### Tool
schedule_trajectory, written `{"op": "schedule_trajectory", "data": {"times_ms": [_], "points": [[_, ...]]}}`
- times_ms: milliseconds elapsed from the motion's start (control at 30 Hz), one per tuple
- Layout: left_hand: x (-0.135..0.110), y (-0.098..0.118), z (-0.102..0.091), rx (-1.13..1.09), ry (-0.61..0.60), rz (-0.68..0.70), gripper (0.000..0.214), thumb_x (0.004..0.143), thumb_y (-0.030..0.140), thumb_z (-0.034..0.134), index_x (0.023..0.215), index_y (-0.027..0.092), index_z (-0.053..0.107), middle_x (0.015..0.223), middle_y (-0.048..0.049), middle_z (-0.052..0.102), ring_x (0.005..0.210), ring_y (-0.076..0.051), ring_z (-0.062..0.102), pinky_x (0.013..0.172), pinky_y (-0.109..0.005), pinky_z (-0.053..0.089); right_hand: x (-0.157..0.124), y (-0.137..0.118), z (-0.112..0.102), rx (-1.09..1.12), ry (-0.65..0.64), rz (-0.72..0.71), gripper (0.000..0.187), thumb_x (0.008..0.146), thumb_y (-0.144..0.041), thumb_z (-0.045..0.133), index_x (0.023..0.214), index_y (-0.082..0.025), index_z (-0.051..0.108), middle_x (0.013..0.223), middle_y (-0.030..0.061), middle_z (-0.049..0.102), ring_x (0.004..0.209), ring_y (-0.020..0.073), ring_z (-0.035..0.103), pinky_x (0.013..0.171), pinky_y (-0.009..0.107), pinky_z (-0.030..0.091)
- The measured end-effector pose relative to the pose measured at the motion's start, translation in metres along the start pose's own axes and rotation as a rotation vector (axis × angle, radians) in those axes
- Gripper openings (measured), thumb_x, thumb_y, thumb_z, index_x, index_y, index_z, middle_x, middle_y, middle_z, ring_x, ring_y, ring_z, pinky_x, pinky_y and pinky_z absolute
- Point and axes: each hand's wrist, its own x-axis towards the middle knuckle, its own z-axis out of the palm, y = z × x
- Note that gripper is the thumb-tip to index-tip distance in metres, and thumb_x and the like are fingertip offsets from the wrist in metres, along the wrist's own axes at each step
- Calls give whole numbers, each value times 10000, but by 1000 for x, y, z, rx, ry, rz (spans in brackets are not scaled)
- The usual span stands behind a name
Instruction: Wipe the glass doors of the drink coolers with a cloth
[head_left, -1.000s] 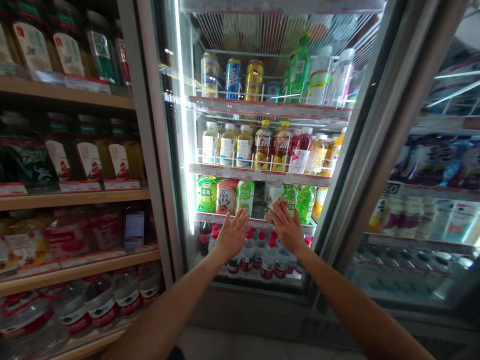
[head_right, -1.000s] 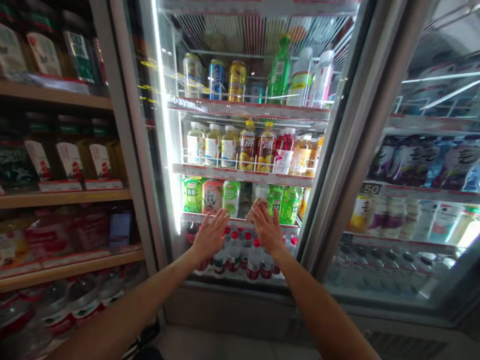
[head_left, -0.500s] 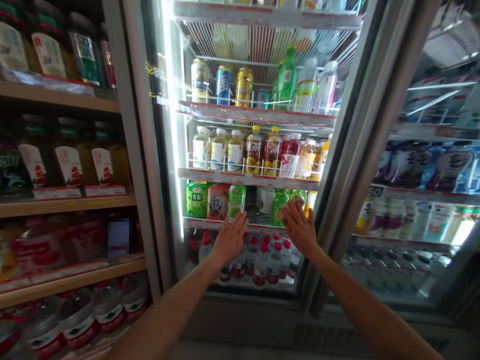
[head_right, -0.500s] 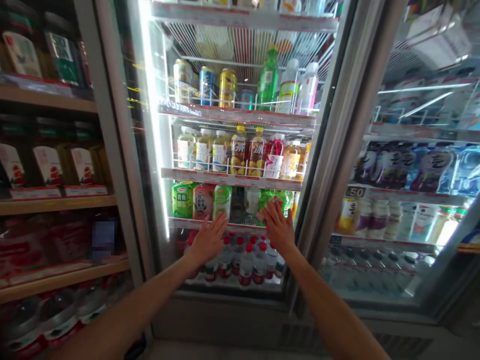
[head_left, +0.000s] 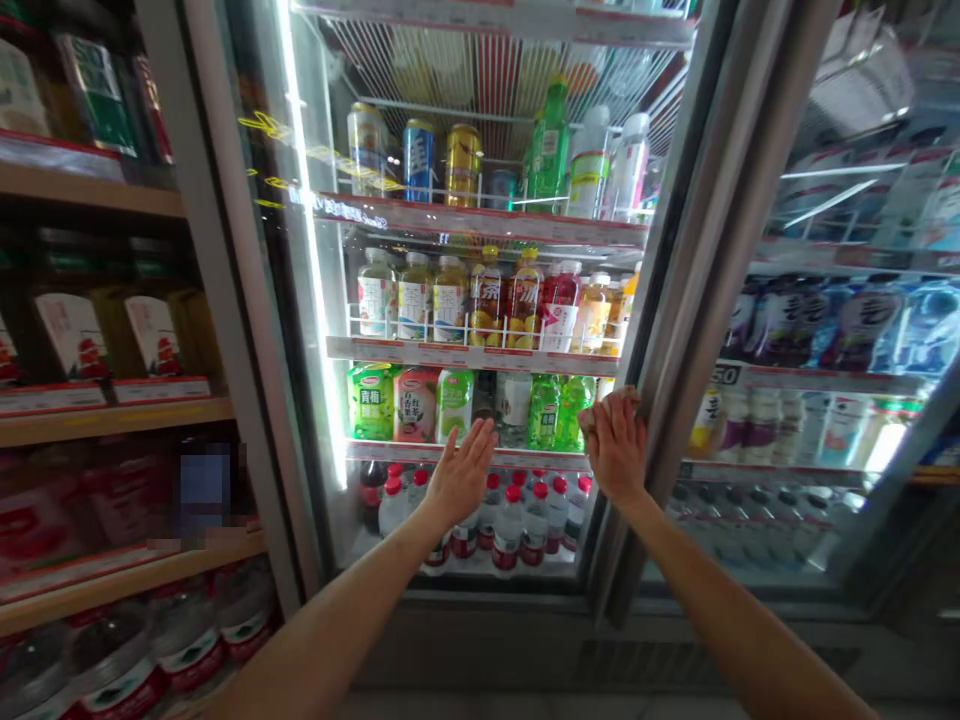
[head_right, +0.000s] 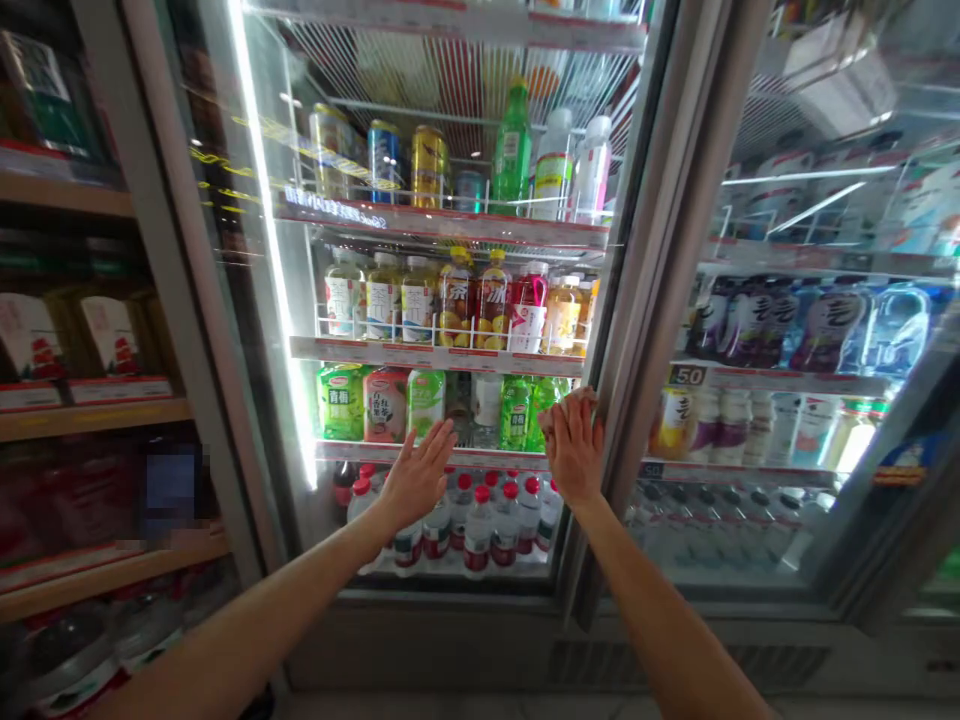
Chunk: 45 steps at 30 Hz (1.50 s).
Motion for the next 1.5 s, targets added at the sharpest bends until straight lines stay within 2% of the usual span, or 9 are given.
{"op": "schedule_trajectory", "data": {"times_ms": [200,433,600,700,833,1000,1200,1400,1500], "points": [[-8,-2,5,19,27,14,547,830,265,389,1357,124,354,1472,-93,258,1376,-213,198,1129,-472,101,-59,-9,4,54,-96,-31,552,884,-256,426,1411,-195,275,1438,128,352,1363,278,239,1037,490,305],[-4,-16,1,20,25,-11,547,831,235,382,1364,121,340,1446,-107,319,1373,-207,210,1125,-481,108,-5,-21,7,60,-23,-88,444,877,-230,440,1312,-139,432,1376,145,438,1391,249,150,1087,489,210],[-5,-15,-2,7,24,-17,576,817,257,415,1369,116,331,1451,-115,309,1381,-216,181,1126,-481,109,-18,-43,3,135,-101,-273,414,846,-161,455,1258,-156,491,1305,108,525,1386,215,177,1120,460,140],[-1,-19,-6,-2,24,-15,573,826,252,400,1374,109,315,1453,-122,301,1381,-221,180,1121,-488,118,-4,-47,5,185,-100,-263,454,846,-162,440,1299,-179,452,1345,103,487,1367,213,236,1121,470,132],[7,-24,-10,-11,24,-46,586,822,236,394,1382,94,292,1457,-141,283,1380,-236,179,1115,-501,125,23,-55,9,206,-33,-214,442,871,-211,414,1310,-177,441,1395,105,426,1380,229,197,1118,488,123],[10,-26,-13,-6,25,-36,589,822,236,393,1382,93,282,1464,-143,271,1384,-232,166,1115,-496,123,22,-72,8,227,-109,-347,423,866,-169,417,1286,-192,469,1363,86,470,1374,214,216,1125,475,95],[8,-32,-13,-8,32,-70,571,827,213,374,1377,90,287,1458,-137,287,1383,-228,168,1113,-509,103,51,-84,6,212,7,-240,419,880,-194,414,1295,-157,455,1377,107,449,1374,226,212,1118,467,102],[7,-40,-15,-5,26,-100,559,821,199,383,1367,97,319,1463,-130,274,1383,-227,171,1119,-497,88,43,-93,4,246,-88,-442,417,863,-160,432,1275,-210,475,1350,47,491,1349,201,272,1132,465,64],[7,-45,-18,-2,26,-109,556,817,199,384,1361,98,332,1462,-129,274,1377,-228,195,1116,-497,92,56,-96,4,227,-39,-379,412,878,-177,416,1286,-197,466,1370,59,467,1362,205,244,1131,467,46]]}}
